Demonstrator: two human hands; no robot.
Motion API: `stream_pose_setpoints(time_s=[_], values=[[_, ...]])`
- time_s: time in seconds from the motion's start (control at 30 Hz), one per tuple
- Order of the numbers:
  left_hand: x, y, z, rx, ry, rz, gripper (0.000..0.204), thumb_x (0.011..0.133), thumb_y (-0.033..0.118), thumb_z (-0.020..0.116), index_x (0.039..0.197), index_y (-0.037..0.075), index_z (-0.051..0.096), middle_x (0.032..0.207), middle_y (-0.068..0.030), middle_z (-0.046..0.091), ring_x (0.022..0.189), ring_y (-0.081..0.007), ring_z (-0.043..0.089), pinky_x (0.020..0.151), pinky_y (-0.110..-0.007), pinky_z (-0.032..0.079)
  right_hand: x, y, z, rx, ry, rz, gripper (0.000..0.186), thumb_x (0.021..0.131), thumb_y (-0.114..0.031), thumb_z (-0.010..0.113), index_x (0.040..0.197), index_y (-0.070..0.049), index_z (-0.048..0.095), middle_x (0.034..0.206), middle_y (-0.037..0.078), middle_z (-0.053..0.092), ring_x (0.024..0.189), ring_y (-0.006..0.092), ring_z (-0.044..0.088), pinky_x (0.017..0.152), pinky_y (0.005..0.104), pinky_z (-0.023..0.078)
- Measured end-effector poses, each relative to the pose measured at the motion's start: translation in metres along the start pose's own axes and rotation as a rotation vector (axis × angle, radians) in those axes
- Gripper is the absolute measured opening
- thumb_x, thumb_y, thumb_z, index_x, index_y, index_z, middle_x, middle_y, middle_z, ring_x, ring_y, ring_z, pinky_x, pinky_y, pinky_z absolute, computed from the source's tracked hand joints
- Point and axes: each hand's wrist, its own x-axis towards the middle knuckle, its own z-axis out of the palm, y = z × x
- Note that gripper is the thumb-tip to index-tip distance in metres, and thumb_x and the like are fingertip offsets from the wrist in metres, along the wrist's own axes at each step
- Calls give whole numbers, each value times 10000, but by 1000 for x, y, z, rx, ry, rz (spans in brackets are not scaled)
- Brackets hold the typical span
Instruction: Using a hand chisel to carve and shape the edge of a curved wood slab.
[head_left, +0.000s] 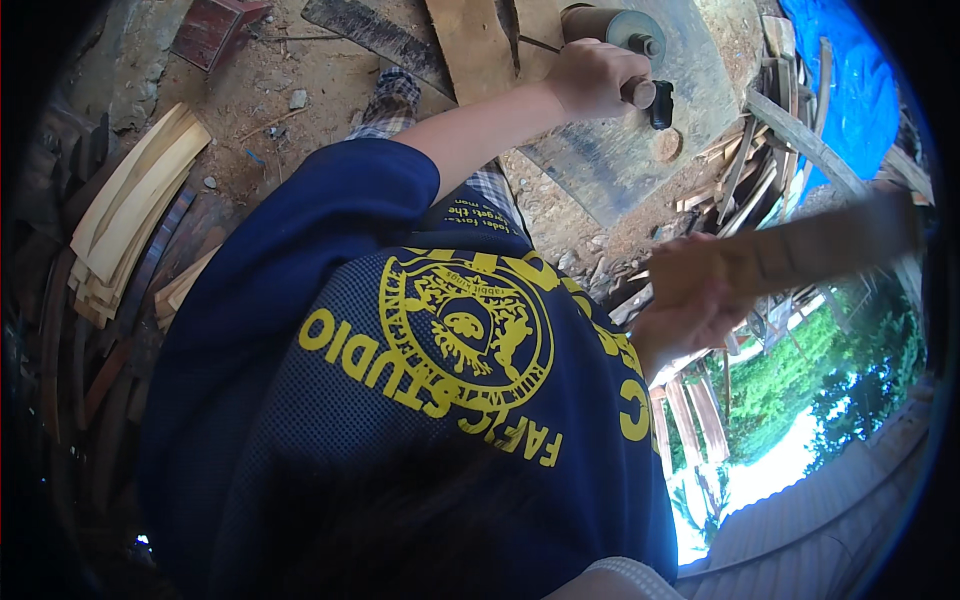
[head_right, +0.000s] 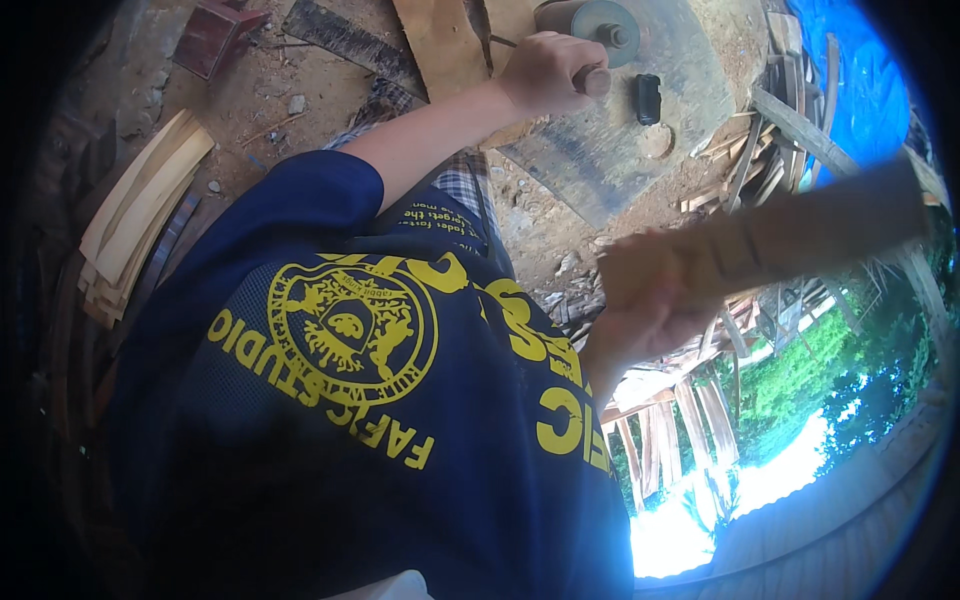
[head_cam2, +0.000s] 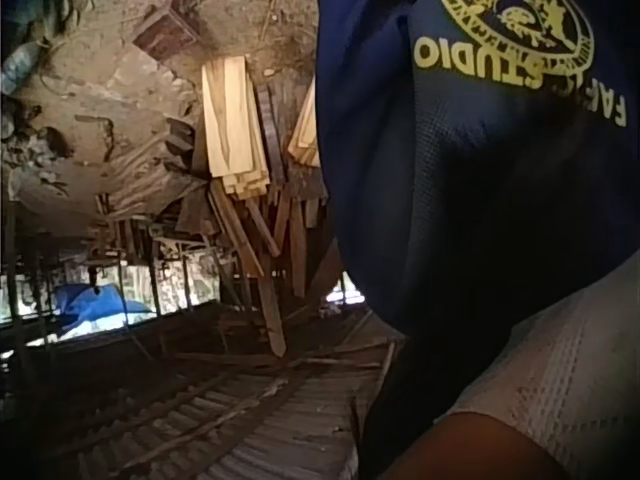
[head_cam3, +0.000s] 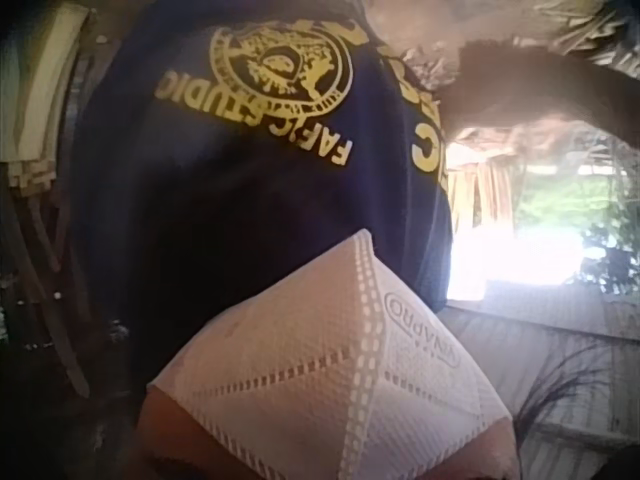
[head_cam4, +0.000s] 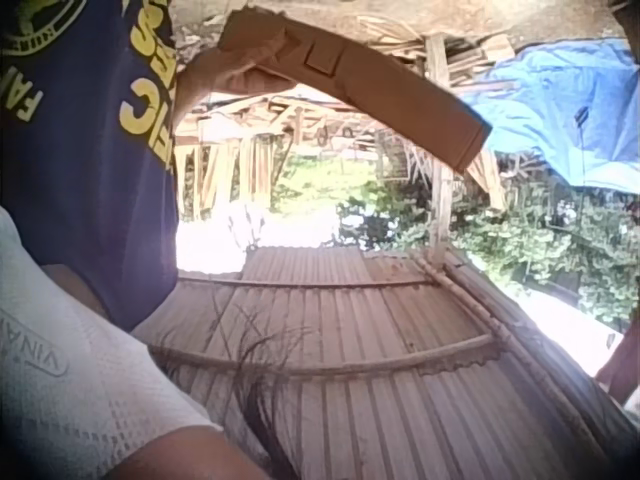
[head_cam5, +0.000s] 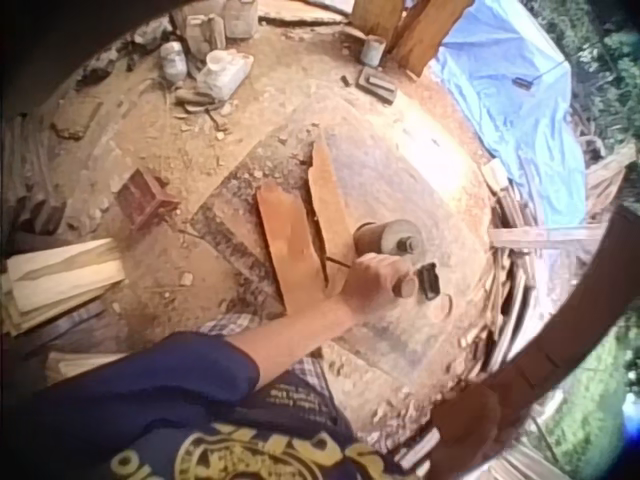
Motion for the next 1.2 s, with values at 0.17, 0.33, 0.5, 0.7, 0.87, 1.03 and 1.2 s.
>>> stream_pose_setpoints(time_s=[0.17, 0.33, 0.5, 0.7, 0.87, 1.03, 1.2], values=[[5, 4, 5, 2, -31, -83, 148, 701, 222, 740, 800, 166, 646, 726, -10, 668, 712, -233, 681, 651, -379, 529, 6, 53, 7, -626, -179, -143, 498, 955, -365, 617, 1252, 11, 484, 1028, 147, 630, 896, 216, 634, 801, 348, 512], [-4, -4, 9, 40, -28, -86, 155, 682, 214, 749, 806, 175, 663, 718, -15, 679, 710, -214, 694, 664, -374, 528, 18, 33, 25, -603, -288, 164, 394, 972, -269, 664, 1227, -5, 519, 1049, 96, 624, 924, 152, 606, 797, 284, 502], [-2, -4, 2, -24, -13, 14, 116, 701, 182, 734, 764, 163, 639, 689, -29, 652, 666, -264, 662, 649, -384, 532, 34, 19, 14, -405, -44, 146, 452, 973, -246, 659, 1297, 4, 468, 1103, 116, 618, 947, 170, 638, 773, 293, 540], [-26, 7, -26, -90, -177, 256, 155, 654, 151, 719, 777, 177, 628, 716, 10, 642, 662, -201, 647, 624, -337, 512, 18, 27, 7, -324, 43, 151, 412, 999, -245, 612, 1309, -23, 457, 968, 137, 658, 780, 211, 686, 624, 329, 599], [-40, 6, -24, -124, -341, 293, 185, 656, 165, 724, 812, 189, 628, 752, 36, 625, 700, -193, 646, 632, -336, 496, 12, 30, 10, -311, -1, 225, 397, 1000, -229, 610, 1308, -25, 463, 984, 138, 665, 822, 208, 683, 699, 339, 597], [-35, 4, -26, -145, -299, 208, 214, 642, 148, 737, 824, 176, 627, 778, 31, 646, 725, -204, 655, 647, -345, 496, 12, 24, 17, -258, 23, 212, 394, 994, -224, 624, 1290, -13, 474, 1035, 131, 662, 863, 193, 675, 748, 329, 589], [-30, 4, -24, -142, -238, 146, 254, 614, 129, 749, 830, 164, 620, 779, 14, 650, 736, -225, 657, 661, -351, 501, 9, 27, 18, -252, 36, 255, 394, 989, -225, 634, 1279, -9, 479, 1053, 118, 647, 871, 184, 670, 768, 326, 587]])
